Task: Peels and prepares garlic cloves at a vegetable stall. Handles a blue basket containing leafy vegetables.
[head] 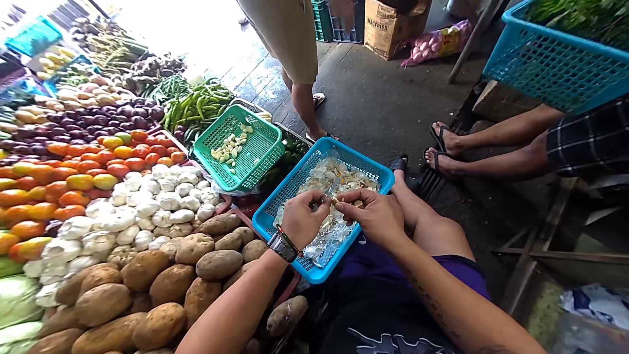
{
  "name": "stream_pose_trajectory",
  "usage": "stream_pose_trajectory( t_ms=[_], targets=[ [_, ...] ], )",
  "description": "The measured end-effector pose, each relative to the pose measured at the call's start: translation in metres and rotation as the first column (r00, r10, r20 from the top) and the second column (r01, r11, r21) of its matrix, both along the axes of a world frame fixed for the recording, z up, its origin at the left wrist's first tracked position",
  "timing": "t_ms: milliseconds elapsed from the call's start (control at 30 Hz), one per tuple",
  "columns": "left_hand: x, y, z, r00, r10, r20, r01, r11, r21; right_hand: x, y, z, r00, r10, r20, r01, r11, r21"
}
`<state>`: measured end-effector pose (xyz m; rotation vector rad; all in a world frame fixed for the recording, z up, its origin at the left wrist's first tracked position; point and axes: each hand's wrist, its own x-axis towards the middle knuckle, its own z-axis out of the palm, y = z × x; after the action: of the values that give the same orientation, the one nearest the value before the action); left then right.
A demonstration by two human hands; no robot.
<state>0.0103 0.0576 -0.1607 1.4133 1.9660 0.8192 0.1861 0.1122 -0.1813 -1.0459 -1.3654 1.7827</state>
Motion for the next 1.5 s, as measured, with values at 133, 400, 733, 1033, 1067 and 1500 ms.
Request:
stream_pose_trajectory(
  t_ms=[133, 400, 733, 1033, 1067, 1500],
  targets=[
    [0.002, 0.001, 0.000, 0.996, 0.068, 0.062, -0.064, 0.996, -0.057, -0.006, -0.005, -0.007, 0.999, 0.001, -0.034, -0.001, 1.000, 0.006],
    [-0.007, -0.014, -0.015, 0.969, -0.247, 0.004, 0.247, 0.969, -0.009, -0.003, 0.006, -0.006, 0.991, -0.023, -0.128, -0.009, 0.970, -0.242],
    [-0.009, -0.015, -0.027, 0.934, -0.293, -0.207, 0.326, 0.933, 0.154, 0.003, 0.007, -0.004, 0.998, -0.008, -0.068, -0.003, 0.986, -0.168],
    [-0.008, -0.015, -0.029, 0.934, -0.301, -0.193, 0.339, 0.918, 0.206, 0.005, 0.006, -0.002, 0.996, -0.009, -0.090, -0.004, 0.988, -0.152],
    [-0.008, -0.015, -0.030, 0.936, -0.302, -0.180, 0.337, 0.917, 0.215, 0.006, 0.006, -0.002, 0.995, -0.008, -0.098, -0.007, 0.988, -0.155],
    [-0.009, -0.007, -0.016, 0.789, -0.018, 0.614, 0.008, 1.000, 0.019, 0.007, 0.008, -0.008, 0.983, 0.047, -0.178, -0.078, 0.982, -0.170]
  ],
)
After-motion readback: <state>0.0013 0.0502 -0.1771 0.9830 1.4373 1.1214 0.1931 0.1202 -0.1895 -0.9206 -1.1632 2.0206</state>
